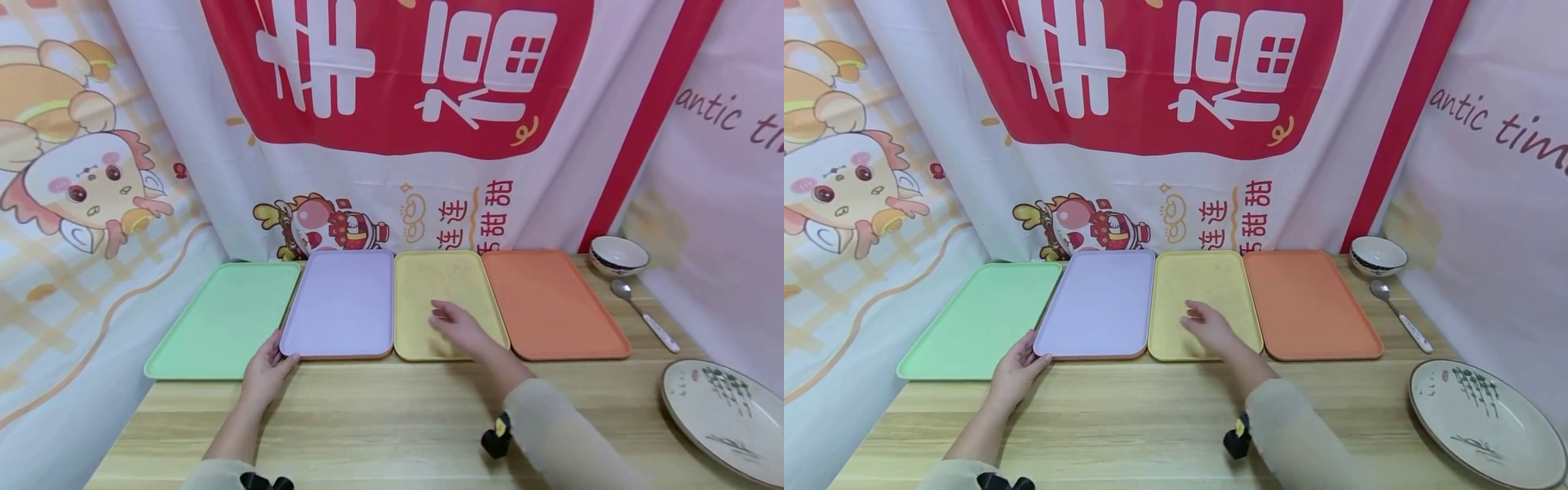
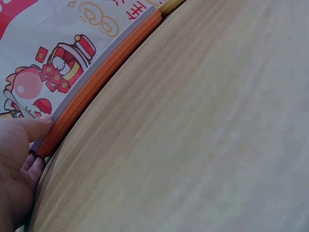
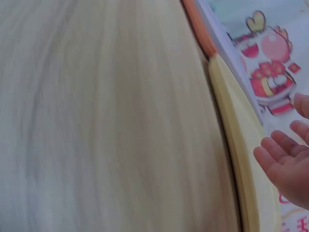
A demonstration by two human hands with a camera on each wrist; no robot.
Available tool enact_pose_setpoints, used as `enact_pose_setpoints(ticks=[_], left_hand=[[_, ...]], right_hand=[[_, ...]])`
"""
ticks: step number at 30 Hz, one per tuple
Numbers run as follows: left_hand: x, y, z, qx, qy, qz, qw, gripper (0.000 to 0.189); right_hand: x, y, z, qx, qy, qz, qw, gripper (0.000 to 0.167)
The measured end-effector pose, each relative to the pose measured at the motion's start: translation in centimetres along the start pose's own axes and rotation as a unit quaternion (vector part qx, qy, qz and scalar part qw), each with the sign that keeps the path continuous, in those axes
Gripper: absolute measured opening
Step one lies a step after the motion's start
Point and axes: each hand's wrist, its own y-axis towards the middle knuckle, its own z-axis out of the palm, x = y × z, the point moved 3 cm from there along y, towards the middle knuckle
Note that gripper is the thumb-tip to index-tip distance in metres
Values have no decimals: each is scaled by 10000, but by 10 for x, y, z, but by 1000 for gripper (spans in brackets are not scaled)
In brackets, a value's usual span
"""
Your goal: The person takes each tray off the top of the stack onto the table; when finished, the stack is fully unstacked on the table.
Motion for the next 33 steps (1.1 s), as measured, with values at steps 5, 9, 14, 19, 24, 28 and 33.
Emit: enact_pose_setpoints(ticks=[5,9,14,19,24,28,33], left_hand=[[0,0,0,-1,-10,1,10000,73],[0,1,0,32,-44,39,10000,73],[-1,0,0,55,-55,44,10000,74],[-3,-2,0,33,-58,17,10000,74],[-3,-2,1,22,-51,6,10000,74],[-3,-2,1,19,-28,-1,10000,74],[-2,-1,1,3,58,-34,10000,74]], right_hand=[[9,7,36,-82,-194,-12,9998,47],[14,10,53,-57,-437,-84,9990,45],[14,13,69,60,-914,-192,9956,47],[18,15,77,-71,-1677,-467,9847,43],[22,15,78,-231,-1953,-505,9792,40],[20,16,80,-244,-1686,-226,9851,41],[18,16,83,-196,-1160,65,9930,45]])
